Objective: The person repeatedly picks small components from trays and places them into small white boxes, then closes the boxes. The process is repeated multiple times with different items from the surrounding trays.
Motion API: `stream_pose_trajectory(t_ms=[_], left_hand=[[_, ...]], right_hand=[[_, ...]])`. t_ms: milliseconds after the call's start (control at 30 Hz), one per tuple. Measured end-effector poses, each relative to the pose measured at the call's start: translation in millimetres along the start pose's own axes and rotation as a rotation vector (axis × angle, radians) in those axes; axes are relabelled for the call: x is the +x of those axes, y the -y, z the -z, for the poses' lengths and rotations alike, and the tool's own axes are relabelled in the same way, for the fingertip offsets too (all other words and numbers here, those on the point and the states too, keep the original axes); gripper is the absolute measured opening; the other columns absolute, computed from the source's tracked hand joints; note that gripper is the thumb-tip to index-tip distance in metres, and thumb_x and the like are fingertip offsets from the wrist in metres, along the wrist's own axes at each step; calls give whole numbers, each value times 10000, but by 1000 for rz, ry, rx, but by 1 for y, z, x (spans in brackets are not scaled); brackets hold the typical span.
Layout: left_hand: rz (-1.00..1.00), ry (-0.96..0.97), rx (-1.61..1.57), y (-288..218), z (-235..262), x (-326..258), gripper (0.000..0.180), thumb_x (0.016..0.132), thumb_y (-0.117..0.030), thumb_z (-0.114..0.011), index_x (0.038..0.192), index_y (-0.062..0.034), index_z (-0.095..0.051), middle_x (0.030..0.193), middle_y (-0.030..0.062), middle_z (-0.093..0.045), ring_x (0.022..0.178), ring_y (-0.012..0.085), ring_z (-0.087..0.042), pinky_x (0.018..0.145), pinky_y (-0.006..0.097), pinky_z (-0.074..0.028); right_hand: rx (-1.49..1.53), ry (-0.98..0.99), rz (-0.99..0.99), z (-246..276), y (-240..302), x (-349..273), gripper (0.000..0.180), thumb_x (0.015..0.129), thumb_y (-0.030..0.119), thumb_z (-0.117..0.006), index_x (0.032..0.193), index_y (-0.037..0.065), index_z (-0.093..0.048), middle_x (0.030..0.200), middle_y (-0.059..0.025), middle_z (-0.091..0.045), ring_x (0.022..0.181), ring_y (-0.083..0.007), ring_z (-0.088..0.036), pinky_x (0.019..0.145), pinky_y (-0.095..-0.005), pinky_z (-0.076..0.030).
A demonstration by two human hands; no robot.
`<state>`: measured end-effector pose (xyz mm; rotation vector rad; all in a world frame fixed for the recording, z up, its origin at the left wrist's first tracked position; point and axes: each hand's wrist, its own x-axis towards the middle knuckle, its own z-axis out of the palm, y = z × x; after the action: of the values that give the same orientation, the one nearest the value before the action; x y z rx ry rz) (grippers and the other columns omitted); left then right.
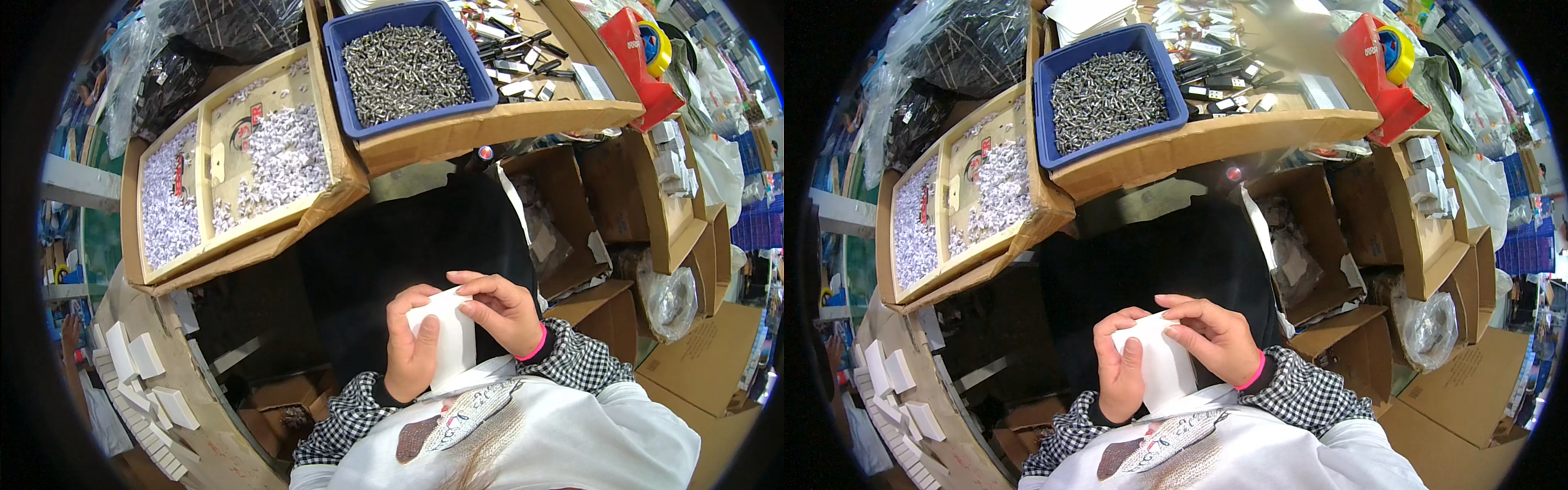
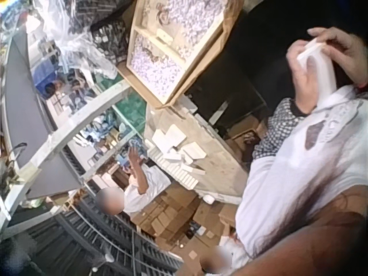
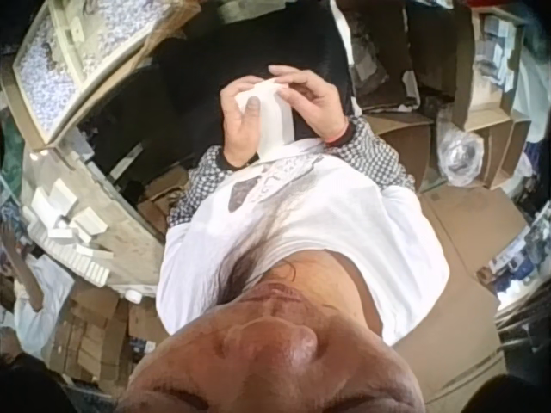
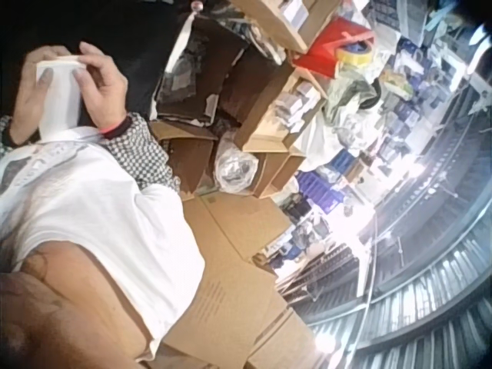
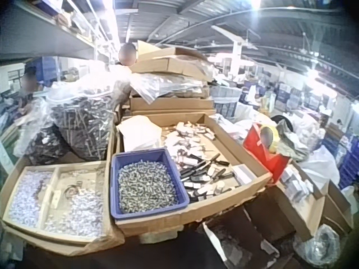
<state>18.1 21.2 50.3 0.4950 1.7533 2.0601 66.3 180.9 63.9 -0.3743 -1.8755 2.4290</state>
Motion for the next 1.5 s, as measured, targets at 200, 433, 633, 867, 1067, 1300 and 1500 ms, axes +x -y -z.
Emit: stream_pose_trajectory(t_ms=[200,433,633,867,1067,1300,1500], left_hand=[[155,188,-193,-6,23,-5,334,936,-72,-517,1250,-65,-406,1142,102,-518,1029,134,-523,853,260,-454],[-7,42,2,1,17,-21,301,904,-17,-556,1177,-47,-432,1043,110,-574,901,131,-584,739,241,-493],[110,-19,-150,-3,8,-12,283,898,-17,-567,1144,-56,-433,1117,132,-560,964,152,-565,789,262,-483],[23,-29,-38,-9,5,-7,239,875,51,-531,1091,-34,-471,1134,205,-576,980,202,-588,840,303,-485],[49,-80,149,-11,7,-5,216,902,1,-514,1116,19,-496,1111,173,-578,1022,223,-543,941,331,-411],[157,-35,47,-15,3,-6,206,920,-53,-520,1112,22,-515,1090,142,-583,1008,200,-537,938,311,-404],[175,-51,48,-21,0,-5,206,920,-71,-533,1100,27,-524,1090,141,-582,1009,200,-537,936,311,-403]], right_hand=[[-234,101,66,15,2,1,251,856,39,-634,1102,8,-597,1150,-120,-561,977,-157,-605,804,-239,-516],[-111,103,-101,5,-4,-7,284,826,51,-677,1096,-1,-604,1031,-101,-608,931,-150,-619,751,-234,-526],[-204,76,45,1,-1,-3,242,812,50,-687,1046,8,-641,993,-96,-624,876,-146,-614,731,-235,-511],[-363,131,331,9,21,12,190,840,65,-650,1025,27,-667,1010,-90,-659,945,-152,-616,787,-269,-493],[-661,-611,687,103,98,40,150,859,84,-638,982,-1,-649,991,-105,-648,913,-185,-611,830,-307,-479],[-632,-919,524,229,183,83,334,896,277,-570,1037,-18,-638,1034,-76,-636,881,-144,-583,778,-278,-454],[-344,-747,181,240,197,96,290,905,316,-576,1083,99,-648,998,14,-641,886,-61,-541,773,-220,-400]])
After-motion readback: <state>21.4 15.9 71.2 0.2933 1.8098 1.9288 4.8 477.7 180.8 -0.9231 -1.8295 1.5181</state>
